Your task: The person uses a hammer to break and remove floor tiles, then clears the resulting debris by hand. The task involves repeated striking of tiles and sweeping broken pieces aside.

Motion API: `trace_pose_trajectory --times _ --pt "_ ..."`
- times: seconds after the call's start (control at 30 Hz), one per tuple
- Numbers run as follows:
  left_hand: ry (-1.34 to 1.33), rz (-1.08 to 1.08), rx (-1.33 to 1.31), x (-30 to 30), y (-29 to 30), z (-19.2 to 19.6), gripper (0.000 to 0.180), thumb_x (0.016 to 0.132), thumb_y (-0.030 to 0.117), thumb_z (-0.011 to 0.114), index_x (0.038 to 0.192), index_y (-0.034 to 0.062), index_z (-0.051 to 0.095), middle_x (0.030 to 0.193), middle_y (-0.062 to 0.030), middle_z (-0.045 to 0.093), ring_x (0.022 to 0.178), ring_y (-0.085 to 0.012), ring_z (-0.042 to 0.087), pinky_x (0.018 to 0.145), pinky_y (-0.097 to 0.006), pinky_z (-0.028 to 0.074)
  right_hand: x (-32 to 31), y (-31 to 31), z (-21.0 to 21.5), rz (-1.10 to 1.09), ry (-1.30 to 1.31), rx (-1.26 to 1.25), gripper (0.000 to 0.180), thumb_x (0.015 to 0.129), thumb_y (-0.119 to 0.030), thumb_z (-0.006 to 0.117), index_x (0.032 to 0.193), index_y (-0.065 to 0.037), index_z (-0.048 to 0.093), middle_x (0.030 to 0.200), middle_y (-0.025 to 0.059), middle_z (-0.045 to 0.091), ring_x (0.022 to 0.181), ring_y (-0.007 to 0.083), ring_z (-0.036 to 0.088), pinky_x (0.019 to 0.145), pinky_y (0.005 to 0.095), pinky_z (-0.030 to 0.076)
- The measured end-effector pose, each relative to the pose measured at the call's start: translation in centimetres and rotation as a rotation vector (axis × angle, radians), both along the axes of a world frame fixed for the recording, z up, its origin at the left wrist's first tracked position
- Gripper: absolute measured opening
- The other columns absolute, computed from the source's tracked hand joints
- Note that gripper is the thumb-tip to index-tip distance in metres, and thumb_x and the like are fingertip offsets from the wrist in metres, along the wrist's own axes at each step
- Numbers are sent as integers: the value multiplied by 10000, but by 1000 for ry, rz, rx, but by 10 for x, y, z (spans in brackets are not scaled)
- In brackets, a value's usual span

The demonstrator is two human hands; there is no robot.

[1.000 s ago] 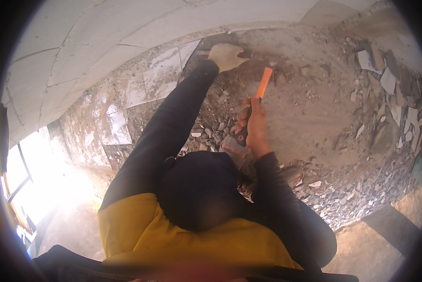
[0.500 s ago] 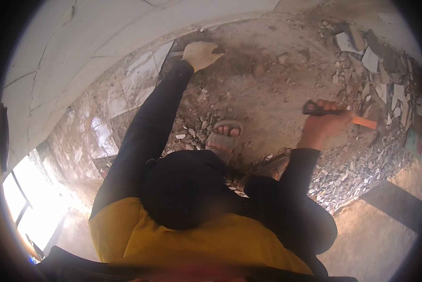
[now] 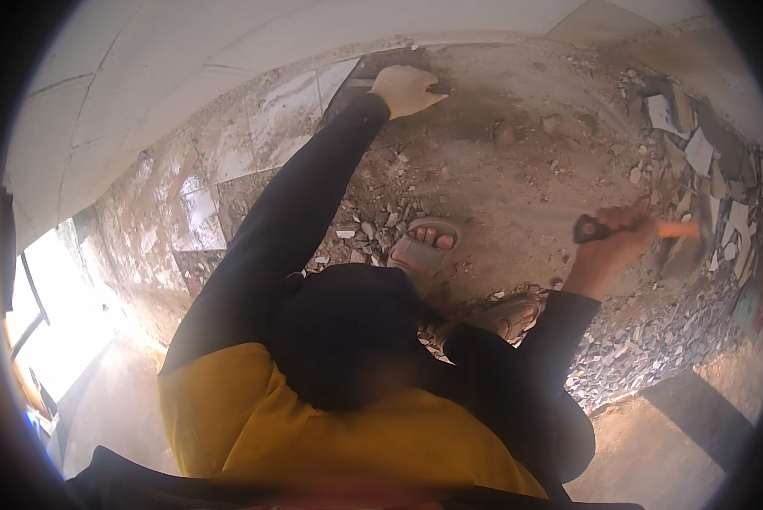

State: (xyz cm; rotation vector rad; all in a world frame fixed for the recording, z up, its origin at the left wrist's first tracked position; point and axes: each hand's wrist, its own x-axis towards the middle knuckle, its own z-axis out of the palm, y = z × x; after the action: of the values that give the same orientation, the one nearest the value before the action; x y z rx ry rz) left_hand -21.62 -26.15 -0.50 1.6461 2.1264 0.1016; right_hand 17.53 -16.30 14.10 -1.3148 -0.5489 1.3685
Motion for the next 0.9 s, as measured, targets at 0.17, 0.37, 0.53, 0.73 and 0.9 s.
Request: trace_pose_trajectory --times 0.17,0.37,0.53,0.73,0.9 --pt "1 -17 -11 -3 1 -1 514 1009 585 671 1184 126 820 1078 -137 824 1039 -376 776 900 -529 603 -110 -84 9 126 6 -254 524 1176 -560 401 935 -128 573 710 35 563 623 241 601 551 430 539" --pt "-11 3 -5 -2 -1 2 509 1009 582 674 1176 123 820 1064 -136 823 1044 -374 773 895 -529 602 -68 -108 -79 742 202 -535 348 1180 -448 543 1081 -119 599 717 -51 476 530 96 447 457 292 382" --pt "-24 15 6 -1 -1 1 497 1006 569 681 1160 117 818 1054 -137 822 1032 -369 777 883 -529 604 14 7 -12 288 8 -98 343 1184 -454 511 1038 -148 565 736 -50 435 612 101 451 535 296 403" --pt "-65 17 -6 -3 0 9 472 993 555 699 1116 115 822 1020 -139 818 1003 -384 779 870 -531 605 -78 -56 -9 -59 -113 90 416 1182 -488 494 951 -148 557 694 -13 510 608 175 563 545 340 469" --pt "-21 7 -15 -3 2 12 471 994 550 702 1128 115 824 1032 -144 818 1022 -384 776 891 -537 602 -111 -139 -78 629 159 -591 371 1186 -470 527 1016 -147 591 691 -41 480 527 126 477 482 330 431"
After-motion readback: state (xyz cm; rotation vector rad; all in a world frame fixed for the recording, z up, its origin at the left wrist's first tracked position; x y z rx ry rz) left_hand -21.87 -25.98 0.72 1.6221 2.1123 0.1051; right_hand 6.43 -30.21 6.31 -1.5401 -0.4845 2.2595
